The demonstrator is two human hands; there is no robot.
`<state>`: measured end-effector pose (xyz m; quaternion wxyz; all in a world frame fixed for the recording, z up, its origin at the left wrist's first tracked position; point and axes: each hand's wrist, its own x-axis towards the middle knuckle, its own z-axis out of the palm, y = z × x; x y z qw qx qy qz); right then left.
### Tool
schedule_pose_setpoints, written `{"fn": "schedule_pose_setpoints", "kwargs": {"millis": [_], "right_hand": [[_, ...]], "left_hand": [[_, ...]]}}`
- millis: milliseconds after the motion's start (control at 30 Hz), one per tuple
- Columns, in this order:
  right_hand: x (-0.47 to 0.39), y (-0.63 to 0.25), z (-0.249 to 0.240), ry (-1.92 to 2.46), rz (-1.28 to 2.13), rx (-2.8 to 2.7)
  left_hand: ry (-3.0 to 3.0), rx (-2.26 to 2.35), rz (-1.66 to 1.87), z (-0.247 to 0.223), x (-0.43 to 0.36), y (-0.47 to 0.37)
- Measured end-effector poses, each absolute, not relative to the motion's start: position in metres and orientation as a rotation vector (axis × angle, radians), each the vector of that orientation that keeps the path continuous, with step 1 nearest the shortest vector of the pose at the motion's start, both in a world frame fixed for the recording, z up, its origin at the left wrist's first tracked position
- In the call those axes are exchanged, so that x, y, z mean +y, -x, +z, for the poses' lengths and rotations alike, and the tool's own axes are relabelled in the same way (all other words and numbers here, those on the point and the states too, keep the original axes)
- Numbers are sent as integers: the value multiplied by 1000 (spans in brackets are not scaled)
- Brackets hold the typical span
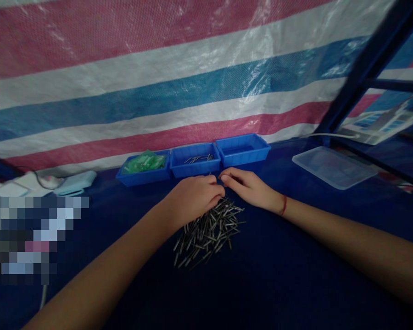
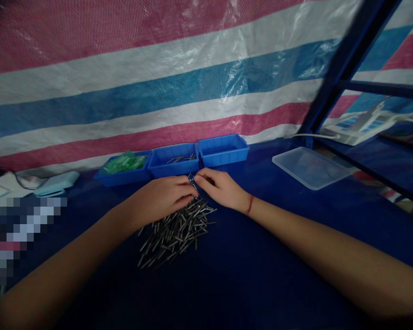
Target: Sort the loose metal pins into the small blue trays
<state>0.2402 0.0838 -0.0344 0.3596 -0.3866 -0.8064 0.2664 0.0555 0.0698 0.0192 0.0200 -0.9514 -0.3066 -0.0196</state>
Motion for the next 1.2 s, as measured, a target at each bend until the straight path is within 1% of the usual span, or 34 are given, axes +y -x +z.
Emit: {"fn": "schedule_pose_setpoints", "kwargs": {"millis": [300, 933, 1067, 1133, 1200], "right_hand": [[85, -240, -35, 978, 697, -2074], [84, -239, -34, 987, 692, -2075], [82, -239, -31, 956, 628, -2051], [77, -238, -29, 910, 512, -2032], [70, -235, -25, 849, 379, -2011]], "left_hand": [[2896, -794, 17, 18, 87, -65], [2899, -911, -6, 16, 78, -65], [2939, -1079, -135, 20, 68, -52], [3005, -1241, -313, 19, 59, -44], [3067, -1439, -586, 16, 48, -38]]}}
